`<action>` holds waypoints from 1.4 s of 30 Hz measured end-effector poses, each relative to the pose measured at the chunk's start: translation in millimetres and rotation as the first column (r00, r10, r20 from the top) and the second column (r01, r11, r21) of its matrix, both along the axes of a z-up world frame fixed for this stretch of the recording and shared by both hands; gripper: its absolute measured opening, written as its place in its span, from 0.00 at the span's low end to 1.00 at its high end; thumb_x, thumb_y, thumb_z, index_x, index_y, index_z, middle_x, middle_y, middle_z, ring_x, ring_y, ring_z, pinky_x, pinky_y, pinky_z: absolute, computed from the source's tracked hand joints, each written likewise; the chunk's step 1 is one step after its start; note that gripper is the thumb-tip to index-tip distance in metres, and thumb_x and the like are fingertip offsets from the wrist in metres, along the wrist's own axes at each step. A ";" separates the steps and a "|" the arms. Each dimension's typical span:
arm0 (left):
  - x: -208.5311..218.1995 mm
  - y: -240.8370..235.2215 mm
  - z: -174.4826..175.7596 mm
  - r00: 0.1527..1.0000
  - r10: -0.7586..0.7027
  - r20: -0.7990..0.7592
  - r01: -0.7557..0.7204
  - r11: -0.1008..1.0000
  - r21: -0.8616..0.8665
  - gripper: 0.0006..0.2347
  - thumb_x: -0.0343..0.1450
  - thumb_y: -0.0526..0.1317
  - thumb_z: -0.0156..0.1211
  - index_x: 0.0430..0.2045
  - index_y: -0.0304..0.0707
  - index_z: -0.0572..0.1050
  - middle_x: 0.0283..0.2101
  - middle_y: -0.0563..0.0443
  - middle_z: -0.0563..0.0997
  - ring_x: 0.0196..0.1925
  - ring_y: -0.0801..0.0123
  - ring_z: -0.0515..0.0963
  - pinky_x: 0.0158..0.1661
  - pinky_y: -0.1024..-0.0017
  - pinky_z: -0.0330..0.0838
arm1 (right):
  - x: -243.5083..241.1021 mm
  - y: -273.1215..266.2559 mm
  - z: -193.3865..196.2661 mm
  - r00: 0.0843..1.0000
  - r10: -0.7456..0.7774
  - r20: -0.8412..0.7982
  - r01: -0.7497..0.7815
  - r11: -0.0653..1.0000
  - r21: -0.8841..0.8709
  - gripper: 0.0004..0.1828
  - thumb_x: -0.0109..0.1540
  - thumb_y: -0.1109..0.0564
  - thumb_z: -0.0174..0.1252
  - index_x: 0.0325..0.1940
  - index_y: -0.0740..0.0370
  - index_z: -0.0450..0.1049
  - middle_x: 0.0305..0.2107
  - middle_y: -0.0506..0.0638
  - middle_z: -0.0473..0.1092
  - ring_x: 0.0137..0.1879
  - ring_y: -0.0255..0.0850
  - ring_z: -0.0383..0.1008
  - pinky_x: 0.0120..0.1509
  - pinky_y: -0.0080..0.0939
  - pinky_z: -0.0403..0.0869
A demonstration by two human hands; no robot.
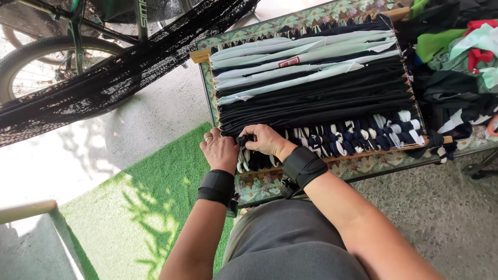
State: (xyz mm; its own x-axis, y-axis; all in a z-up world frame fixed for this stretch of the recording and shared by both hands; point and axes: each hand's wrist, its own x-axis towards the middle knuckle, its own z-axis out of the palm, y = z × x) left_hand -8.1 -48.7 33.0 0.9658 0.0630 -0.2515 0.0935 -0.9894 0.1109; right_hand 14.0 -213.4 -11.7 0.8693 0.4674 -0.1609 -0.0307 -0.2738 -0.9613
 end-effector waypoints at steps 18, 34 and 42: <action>-14.7 44.0 -67.8 0.982 0.186 0.017 -0.154 0.861 -0.485 0.09 0.62 0.44 0.66 0.33 0.55 0.87 0.56 0.54 0.75 0.62 0.50 0.67 0.59 0.53 0.60 | 6.2 35.8 -11.0 0.995 0.074 -0.062 -0.096 0.801 -0.591 0.10 0.58 0.51 0.62 0.41 0.54 0.81 0.37 0.54 0.78 0.48 0.54 0.78 0.50 0.52 0.75; -16.6 39.7 -28.1 0.967 0.115 0.229 -0.007 0.906 -0.424 0.10 0.56 0.45 0.74 0.28 0.50 0.85 0.52 0.53 0.76 0.59 0.51 0.69 0.57 0.52 0.59 | 5.9 19.3 -22.2 0.999 0.031 0.037 -0.022 0.976 -0.217 0.14 0.57 0.58 0.59 0.45 0.62 0.80 0.35 0.57 0.79 0.42 0.48 0.81 0.48 0.44 0.76; -13.5 54.7 -49.6 0.971 0.135 0.195 -0.021 0.868 -0.496 0.12 0.62 0.45 0.67 0.33 0.39 0.82 0.46 0.44 0.81 0.51 0.47 0.75 0.52 0.53 0.68 | 3.7 34.5 -14.6 0.954 0.044 0.296 0.060 0.941 -0.333 0.13 0.56 0.56 0.64 0.44 0.56 0.82 0.31 0.54 0.76 0.39 0.49 0.78 0.43 0.47 0.75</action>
